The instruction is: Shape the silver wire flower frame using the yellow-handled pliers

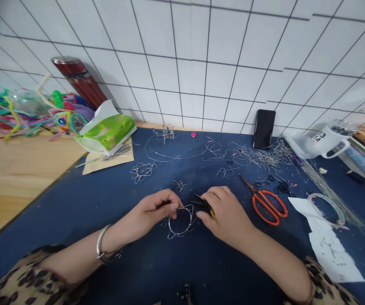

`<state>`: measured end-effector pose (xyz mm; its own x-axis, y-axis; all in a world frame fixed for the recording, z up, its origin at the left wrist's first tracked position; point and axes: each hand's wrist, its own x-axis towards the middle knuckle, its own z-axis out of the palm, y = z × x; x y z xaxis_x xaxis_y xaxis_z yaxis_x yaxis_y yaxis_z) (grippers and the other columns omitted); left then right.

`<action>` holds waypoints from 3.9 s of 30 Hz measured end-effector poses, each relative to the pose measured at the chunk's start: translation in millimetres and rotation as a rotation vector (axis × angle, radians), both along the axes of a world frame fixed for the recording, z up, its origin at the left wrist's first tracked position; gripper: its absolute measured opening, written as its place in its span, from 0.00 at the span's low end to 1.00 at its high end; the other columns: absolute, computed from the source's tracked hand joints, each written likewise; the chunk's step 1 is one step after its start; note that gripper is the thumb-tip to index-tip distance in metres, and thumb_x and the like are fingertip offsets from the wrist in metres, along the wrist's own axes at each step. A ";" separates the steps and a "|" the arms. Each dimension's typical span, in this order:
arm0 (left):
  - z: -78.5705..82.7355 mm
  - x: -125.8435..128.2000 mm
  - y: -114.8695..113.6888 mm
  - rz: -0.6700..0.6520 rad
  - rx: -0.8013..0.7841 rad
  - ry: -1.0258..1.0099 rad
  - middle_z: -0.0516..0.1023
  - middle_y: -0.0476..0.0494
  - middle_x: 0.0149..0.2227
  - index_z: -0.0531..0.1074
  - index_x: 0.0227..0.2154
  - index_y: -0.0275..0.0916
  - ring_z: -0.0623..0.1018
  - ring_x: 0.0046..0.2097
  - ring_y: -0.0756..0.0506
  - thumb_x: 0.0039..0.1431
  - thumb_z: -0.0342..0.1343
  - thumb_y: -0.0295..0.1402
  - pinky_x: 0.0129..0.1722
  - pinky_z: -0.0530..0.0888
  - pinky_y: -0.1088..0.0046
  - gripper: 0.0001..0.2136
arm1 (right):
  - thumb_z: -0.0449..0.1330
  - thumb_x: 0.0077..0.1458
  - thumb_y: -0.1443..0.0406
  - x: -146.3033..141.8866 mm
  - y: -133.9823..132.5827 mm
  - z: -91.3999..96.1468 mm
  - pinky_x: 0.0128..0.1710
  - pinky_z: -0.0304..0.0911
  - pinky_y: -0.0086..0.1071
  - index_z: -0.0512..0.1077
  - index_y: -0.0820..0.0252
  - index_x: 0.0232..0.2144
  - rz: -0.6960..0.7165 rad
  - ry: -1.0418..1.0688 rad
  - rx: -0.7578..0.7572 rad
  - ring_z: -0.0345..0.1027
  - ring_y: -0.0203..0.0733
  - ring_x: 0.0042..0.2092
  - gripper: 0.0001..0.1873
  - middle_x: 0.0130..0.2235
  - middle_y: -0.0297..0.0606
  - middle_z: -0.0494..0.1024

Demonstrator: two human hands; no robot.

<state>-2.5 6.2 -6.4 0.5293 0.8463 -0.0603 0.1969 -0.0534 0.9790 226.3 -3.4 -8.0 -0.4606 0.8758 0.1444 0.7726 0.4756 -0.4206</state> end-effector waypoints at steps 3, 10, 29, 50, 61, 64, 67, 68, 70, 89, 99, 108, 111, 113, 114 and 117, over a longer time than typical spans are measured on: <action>2.3 -3.8 1.7 0.026 0.004 -0.006 0.70 0.48 0.29 0.67 0.33 0.35 0.70 0.32 0.50 0.62 0.46 0.30 0.35 0.67 0.71 0.06 | 0.58 0.50 0.54 15.3 4.5 -3.4 0.44 0.58 0.49 0.63 0.58 0.50 -0.004 -0.349 0.112 0.56 0.55 0.51 0.27 0.51 0.48 0.65; 4.1 -7.0 6.5 0.058 -0.010 -0.036 0.70 0.47 0.31 0.67 0.33 0.35 0.71 0.32 0.50 0.62 0.46 0.32 0.35 0.68 0.71 0.07 | 0.50 0.54 0.68 15.4 9.5 -15.3 0.38 0.57 0.44 0.61 0.60 0.51 0.066 -0.633 0.229 0.59 0.53 0.46 0.20 0.46 0.48 0.68; 3.3 -3.3 2.0 0.015 0.171 0.141 0.66 0.50 0.27 0.66 0.29 0.37 0.66 0.30 0.50 0.61 0.45 0.29 0.31 0.65 0.74 0.07 | 0.47 0.57 0.51 10.8 6.7 7.3 0.35 0.51 0.36 0.67 0.58 0.32 0.115 -0.381 0.243 0.56 0.42 0.35 0.18 0.33 0.39 0.66; 1.4 -0.7 0.1 -0.064 0.270 0.180 0.67 0.50 0.28 0.66 0.30 0.37 0.67 0.31 0.50 0.61 0.45 0.27 0.31 0.65 0.75 0.07 | 0.47 0.58 0.53 3.5 2.3 9.3 0.32 0.45 0.35 0.68 0.59 0.33 0.148 -0.482 0.384 0.53 0.41 0.34 0.17 0.30 0.40 0.64; 1.2 -2.2 0.9 -0.096 0.350 0.187 0.67 0.48 0.29 0.65 0.30 0.37 0.67 0.31 0.49 0.61 0.43 0.26 0.32 0.65 0.74 0.07 | 0.47 0.58 0.53 -0.1 0.6 9.7 0.32 0.44 0.34 0.66 0.58 0.28 0.151 -0.475 0.329 0.51 0.41 0.32 0.17 0.28 0.38 0.63; 2.0 -2.3 1.3 -0.105 0.362 0.189 0.66 0.49 0.28 0.65 0.29 0.37 0.67 0.31 0.50 0.61 0.43 0.25 0.32 0.65 0.74 0.07 | 0.48 0.57 0.53 -0.5 -0.3 9.5 0.32 0.44 0.35 0.65 0.58 0.27 0.152 -0.483 0.311 0.51 0.41 0.32 0.17 0.28 0.37 0.63; 3.0 -2.2 1.5 -0.114 0.361 0.195 0.66 0.49 0.28 0.64 0.29 0.37 0.66 0.31 0.50 0.60 0.43 0.23 0.32 0.64 0.74 0.07 | 0.48 0.57 0.53 -1.0 -1.0 9.5 0.32 0.44 0.35 0.64 0.58 0.26 0.158 -0.486 0.293 0.51 0.41 0.32 0.16 0.27 0.37 0.63; 3.1 -2.2 1.6 -0.116 0.357 0.194 0.66 0.49 0.28 0.64 0.29 0.37 0.66 0.31 0.50 0.60 0.43 0.23 0.32 0.64 0.74 0.07 | 0.48 0.57 0.53 -0.9 -1.1 9.6 0.32 0.44 0.35 0.64 0.58 0.26 0.159 -0.480 0.291 0.51 0.41 0.32 0.16 0.27 0.37 0.63; 2.9 -2.1 2.0 -0.113 0.344 0.189 0.66 0.49 0.28 0.64 0.29 0.37 0.66 0.31 0.50 0.60 0.43 0.23 0.32 0.64 0.74 0.08 | 0.48 0.57 0.54 -0.2 -0.8 9.6 0.33 0.44 0.34 0.65 0.58 0.27 0.155 -0.460 0.286 0.52 0.41 0.32 0.16 0.28 0.37 0.63; -3.4 -3.7 7.0 -0.107 0.299 0.047 0.67 0.46 0.31 0.67 0.30 0.36 0.68 0.33 0.49 0.62 0.45 0.25 0.36 0.66 0.72 0.07 | 0.48 0.58 0.53 7.6 -0.7 12.0 0.35 0.46 0.36 0.68 0.59 0.33 0.123 -0.463 0.397 0.54 0.43 0.35 0.17 0.30 0.40 0.65; -4.8 -2.4 6.0 -0.136 0.388 0.013 0.68 0.45 0.32 0.67 0.30 0.35 0.69 0.35 0.49 0.61 0.47 0.23 0.38 0.67 0.72 0.06 | 0.49 0.57 0.54 6.9 -5.2 14.5 0.36 0.48 0.38 0.69 0.60 0.37 0.103 -0.469 0.498 0.55 0.44 0.36 0.17 0.31 0.41 0.67; -5.9 -0.6 3.9 -0.128 0.388 0.033 0.68 0.45 0.31 0.67 0.29 0.34 0.69 0.34 0.49 0.61 0.46 0.24 0.36 0.67 0.72 0.07 | 0.48 0.57 0.53 6.5 -5.2 13.8 0.34 0.46 0.37 0.69 0.59 0.35 0.124 -0.489 0.490 0.54 0.42 0.34 0.17 0.30 0.40 0.66; -5.6 -0.4 3.7 -0.132 0.395 0.034 0.68 0.44 0.31 0.67 0.29 0.34 0.69 0.34 0.49 0.61 0.46 0.23 0.36 0.67 0.72 0.07 | 0.48 0.58 0.54 5.9 -5.2 15.6 0.33 0.44 0.37 0.68 0.59 0.36 0.136 -0.499 0.478 0.53 0.42 0.33 0.17 0.29 0.39 0.65; -5.8 -0.6 3.9 -0.136 0.400 0.036 0.68 0.45 0.31 0.66 0.29 0.34 0.69 0.34 0.49 0.61 0.46 0.23 0.36 0.67 0.72 0.07 | 0.48 0.58 0.54 5.3 -5.0 16.4 0.32 0.43 0.37 0.68 0.59 0.35 0.140 -0.498 0.472 0.53 0.41 0.33 0.17 0.29 0.38 0.65; -6.1 -0.7 4.0 -0.136 0.403 0.038 0.68 0.45 0.31 0.66 0.29 0.34 0.69 0.34 0.49 0.61 0.46 0.23 0.36 0.67 0.72 0.07 | 0.48 0.58 0.54 5.0 -4.8 16.5 0.32 0.43 0.37 0.68 0.59 0.35 0.142 -0.497 0.467 0.52 0.41 0.33 0.17 0.29 0.38 0.65; -7.0 -0.8 4.2 -0.134 0.401 0.040 0.68 0.44 0.31 0.67 0.29 0.35 0.69 0.34 0.49 0.61 0.46 0.23 0.36 0.67 0.72 0.07 | 0.47 0.58 0.54 4.7 -4.5 16.4 0.32 0.42 0.37 0.67 0.59 0.33 0.142 -0.491 0.446 0.51 0.41 0.32 0.16 0.28 0.37 0.64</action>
<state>-3.3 10.4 -13.3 0.6404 0.7307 0.2368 0.1995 -0.4560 0.8674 231.0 -7.9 8.4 -0.6713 0.7070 0.2227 0.7410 0.6334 0.2229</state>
